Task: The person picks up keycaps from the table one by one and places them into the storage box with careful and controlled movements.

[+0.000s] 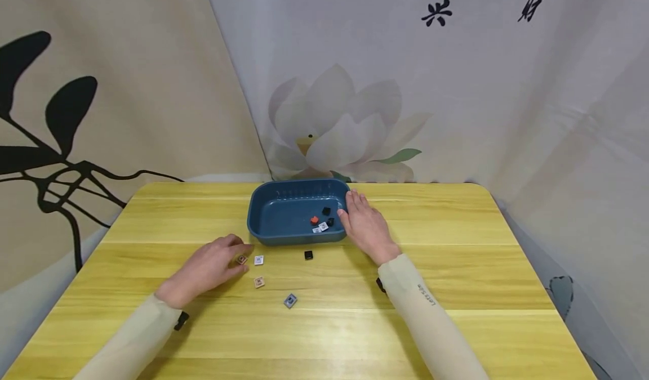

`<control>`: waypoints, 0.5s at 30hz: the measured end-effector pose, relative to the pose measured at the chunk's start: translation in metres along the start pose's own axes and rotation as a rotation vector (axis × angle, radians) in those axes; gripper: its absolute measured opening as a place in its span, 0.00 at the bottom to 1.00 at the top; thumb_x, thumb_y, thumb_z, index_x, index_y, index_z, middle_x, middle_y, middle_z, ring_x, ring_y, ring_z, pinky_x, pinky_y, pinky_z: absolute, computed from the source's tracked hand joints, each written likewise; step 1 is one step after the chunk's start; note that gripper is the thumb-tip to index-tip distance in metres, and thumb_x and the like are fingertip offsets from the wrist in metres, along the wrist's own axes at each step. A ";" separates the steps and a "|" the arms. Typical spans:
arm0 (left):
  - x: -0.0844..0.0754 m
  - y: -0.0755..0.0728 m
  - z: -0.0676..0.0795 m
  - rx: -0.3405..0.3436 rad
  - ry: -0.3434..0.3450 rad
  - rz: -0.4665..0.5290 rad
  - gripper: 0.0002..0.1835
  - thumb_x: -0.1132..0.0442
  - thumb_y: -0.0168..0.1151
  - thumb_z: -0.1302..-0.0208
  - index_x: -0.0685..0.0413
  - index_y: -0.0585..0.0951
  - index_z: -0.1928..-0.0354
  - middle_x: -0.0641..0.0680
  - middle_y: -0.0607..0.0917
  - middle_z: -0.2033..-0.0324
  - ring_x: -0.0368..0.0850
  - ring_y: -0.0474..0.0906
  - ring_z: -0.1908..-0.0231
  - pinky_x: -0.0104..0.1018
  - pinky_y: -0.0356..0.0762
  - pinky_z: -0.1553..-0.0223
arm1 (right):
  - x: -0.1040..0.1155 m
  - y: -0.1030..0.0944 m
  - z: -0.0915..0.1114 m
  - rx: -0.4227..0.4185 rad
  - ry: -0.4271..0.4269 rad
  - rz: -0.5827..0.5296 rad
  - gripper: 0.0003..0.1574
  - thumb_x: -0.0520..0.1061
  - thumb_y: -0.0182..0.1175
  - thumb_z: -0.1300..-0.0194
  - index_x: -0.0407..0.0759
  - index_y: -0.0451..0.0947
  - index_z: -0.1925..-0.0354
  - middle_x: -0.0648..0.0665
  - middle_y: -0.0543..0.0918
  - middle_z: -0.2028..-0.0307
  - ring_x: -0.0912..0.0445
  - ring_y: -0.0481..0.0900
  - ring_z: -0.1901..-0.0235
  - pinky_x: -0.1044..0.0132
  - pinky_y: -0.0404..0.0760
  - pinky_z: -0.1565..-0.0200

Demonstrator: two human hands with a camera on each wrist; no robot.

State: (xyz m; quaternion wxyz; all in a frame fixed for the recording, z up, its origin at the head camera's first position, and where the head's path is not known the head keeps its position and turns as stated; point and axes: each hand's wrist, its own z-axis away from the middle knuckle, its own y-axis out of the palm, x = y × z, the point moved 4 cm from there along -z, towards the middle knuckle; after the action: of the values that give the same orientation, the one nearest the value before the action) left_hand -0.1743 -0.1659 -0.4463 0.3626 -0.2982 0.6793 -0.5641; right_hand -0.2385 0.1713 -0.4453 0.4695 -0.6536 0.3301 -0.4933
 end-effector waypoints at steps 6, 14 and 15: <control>-0.001 -0.002 0.000 -0.009 0.022 -0.026 0.11 0.64 0.76 0.40 0.54 0.89 0.55 0.51 0.83 0.65 0.44 0.76 0.69 0.37 0.78 0.70 | 0.002 0.000 0.000 -0.001 -0.009 0.001 0.41 0.57 0.39 0.15 0.30 0.52 0.21 0.32 0.53 0.20 0.38 0.54 0.22 0.44 0.60 0.26; -0.001 -0.004 -0.001 -0.027 0.043 -0.060 0.05 0.67 0.76 0.40 0.52 0.88 0.64 0.48 0.82 0.69 0.43 0.78 0.70 0.38 0.79 0.70 | 0.002 -0.001 0.000 0.002 -0.012 -0.009 0.41 0.57 0.39 0.15 0.30 0.51 0.21 0.33 0.53 0.20 0.38 0.54 0.22 0.44 0.59 0.26; -0.001 -0.004 -0.001 -0.030 0.045 -0.066 0.05 0.67 0.76 0.40 0.52 0.88 0.64 0.49 0.82 0.69 0.44 0.79 0.70 0.38 0.79 0.70 | 0.002 -0.001 0.000 0.004 -0.011 -0.009 0.41 0.58 0.39 0.15 0.30 0.51 0.21 0.33 0.53 0.20 0.38 0.54 0.22 0.44 0.59 0.25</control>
State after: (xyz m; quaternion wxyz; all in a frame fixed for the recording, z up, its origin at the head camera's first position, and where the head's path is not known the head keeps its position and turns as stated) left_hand -0.1745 -0.1656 -0.4421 0.3241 -0.3129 0.6855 -0.5720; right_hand -0.2378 0.1694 -0.4438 0.4701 -0.6570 0.3237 -0.4925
